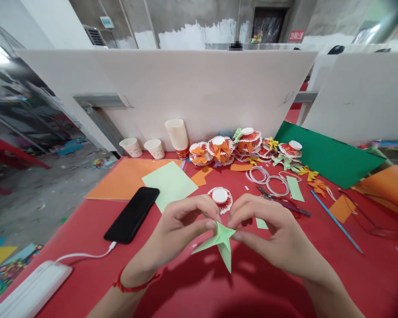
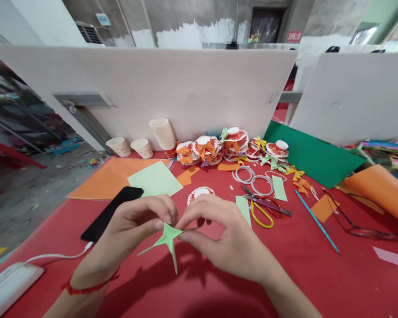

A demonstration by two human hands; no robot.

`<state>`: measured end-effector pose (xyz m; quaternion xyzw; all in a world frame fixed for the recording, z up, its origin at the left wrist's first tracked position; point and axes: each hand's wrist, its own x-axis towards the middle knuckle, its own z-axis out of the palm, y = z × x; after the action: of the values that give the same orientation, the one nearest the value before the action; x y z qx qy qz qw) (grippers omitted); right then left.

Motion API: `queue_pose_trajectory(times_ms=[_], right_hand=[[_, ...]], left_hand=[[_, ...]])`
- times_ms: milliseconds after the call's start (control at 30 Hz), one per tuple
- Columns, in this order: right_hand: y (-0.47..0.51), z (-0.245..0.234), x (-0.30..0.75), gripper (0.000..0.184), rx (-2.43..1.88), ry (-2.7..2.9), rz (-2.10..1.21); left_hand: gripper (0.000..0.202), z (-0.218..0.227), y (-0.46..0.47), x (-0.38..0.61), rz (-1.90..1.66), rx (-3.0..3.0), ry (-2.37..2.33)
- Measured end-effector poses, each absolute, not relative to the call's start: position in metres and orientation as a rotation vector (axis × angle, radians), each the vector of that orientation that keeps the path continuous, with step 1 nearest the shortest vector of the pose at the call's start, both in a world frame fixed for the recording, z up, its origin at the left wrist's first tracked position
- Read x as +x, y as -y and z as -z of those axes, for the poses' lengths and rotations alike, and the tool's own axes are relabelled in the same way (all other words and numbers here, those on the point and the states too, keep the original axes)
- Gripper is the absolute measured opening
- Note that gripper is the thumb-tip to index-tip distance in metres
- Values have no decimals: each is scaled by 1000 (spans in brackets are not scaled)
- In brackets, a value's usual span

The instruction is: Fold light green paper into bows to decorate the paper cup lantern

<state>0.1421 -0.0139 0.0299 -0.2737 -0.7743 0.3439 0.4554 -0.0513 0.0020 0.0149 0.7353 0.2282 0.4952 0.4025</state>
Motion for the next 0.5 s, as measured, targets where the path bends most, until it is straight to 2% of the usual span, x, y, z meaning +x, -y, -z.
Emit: queue_pose_trajectory(times_ms=[100,200,367,500], right_hand=[[15,-28,139,8,-724,1864,-707],[16,-28,136,12,-766,1817,-510],[17,-26,134,14,-733,1806,-448],[17,-27,136,10,-731,1834,-598]], left_hand=[[5,-17,0,-50,-1433,1952,-752],[11,-20,7,-53,-1604,2141,-844],[23,-23,21,-56,-1418,2678,-732],[21,-25,25,-56,-1368,2730,-804]])
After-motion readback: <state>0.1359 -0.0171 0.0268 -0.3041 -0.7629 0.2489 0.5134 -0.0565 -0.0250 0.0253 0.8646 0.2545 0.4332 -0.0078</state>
